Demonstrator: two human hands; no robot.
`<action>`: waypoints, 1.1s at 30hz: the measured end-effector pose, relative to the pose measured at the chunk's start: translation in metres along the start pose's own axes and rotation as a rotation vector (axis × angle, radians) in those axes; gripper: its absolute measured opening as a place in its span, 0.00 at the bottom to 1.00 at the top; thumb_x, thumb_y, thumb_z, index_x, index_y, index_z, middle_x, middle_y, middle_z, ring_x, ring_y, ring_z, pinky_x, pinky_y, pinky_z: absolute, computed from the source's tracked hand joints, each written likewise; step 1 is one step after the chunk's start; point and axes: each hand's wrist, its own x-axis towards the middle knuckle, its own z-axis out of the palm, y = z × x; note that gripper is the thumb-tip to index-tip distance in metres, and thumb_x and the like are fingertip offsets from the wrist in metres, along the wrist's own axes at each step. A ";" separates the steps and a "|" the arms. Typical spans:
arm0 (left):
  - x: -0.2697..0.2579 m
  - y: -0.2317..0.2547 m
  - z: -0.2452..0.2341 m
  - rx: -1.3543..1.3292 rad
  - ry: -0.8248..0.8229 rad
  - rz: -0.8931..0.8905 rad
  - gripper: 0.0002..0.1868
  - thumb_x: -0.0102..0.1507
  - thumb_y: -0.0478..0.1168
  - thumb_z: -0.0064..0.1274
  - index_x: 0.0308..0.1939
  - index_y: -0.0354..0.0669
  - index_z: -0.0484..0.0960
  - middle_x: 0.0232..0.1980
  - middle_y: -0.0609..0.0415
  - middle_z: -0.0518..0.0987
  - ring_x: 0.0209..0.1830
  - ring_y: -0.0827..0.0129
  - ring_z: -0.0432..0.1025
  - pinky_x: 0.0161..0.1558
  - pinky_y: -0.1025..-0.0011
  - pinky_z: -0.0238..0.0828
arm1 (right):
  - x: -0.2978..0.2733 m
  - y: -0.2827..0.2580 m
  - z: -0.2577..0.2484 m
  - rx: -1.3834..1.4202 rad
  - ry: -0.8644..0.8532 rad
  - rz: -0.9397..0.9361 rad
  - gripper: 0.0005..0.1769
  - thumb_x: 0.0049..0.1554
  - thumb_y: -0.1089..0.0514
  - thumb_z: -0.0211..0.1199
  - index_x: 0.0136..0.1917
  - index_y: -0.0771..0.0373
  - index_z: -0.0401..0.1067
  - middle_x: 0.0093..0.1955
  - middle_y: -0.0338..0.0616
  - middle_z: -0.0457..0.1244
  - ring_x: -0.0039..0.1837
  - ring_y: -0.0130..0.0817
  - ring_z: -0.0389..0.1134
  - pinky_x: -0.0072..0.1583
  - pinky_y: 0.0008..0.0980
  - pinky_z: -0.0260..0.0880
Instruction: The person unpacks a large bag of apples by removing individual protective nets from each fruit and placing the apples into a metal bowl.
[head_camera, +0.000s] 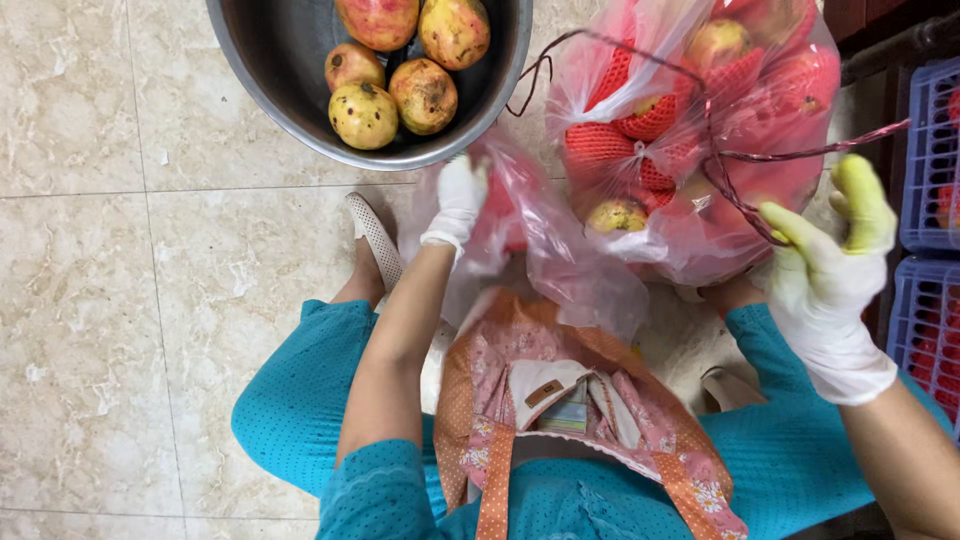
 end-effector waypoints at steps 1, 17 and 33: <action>-0.012 0.014 -0.010 -0.001 0.027 0.073 0.27 0.62 0.49 0.60 0.59 0.35 0.75 0.57 0.31 0.76 0.56 0.38 0.73 0.56 0.46 0.69 | 0.007 -0.009 -0.004 0.077 0.055 0.020 0.10 0.67 0.70 0.70 0.61 0.62 0.79 0.81 0.57 0.55 0.75 0.49 0.61 0.71 0.38 0.66; -0.200 -0.069 -0.007 0.965 -0.048 0.416 0.43 0.55 0.35 0.52 0.75 0.52 0.56 0.80 0.42 0.49 0.80 0.49 0.45 0.72 0.40 0.38 | 0.113 -0.170 -0.118 0.737 -0.212 -0.021 0.06 0.64 0.67 0.67 0.55 0.62 0.77 0.74 0.54 0.60 0.67 0.43 0.69 0.65 0.34 0.73; -0.070 0.033 -0.193 0.670 0.146 0.783 0.35 0.60 0.34 0.51 0.73 0.42 0.67 0.79 0.41 0.61 0.59 0.50 0.69 0.56 0.59 0.70 | 0.136 -0.244 -0.121 0.882 -0.409 -0.228 0.06 0.57 0.68 0.71 0.47 0.63 0.76 0.68 0.54 0.64 0.59 0.39 0.75 0.58 0.31 0.78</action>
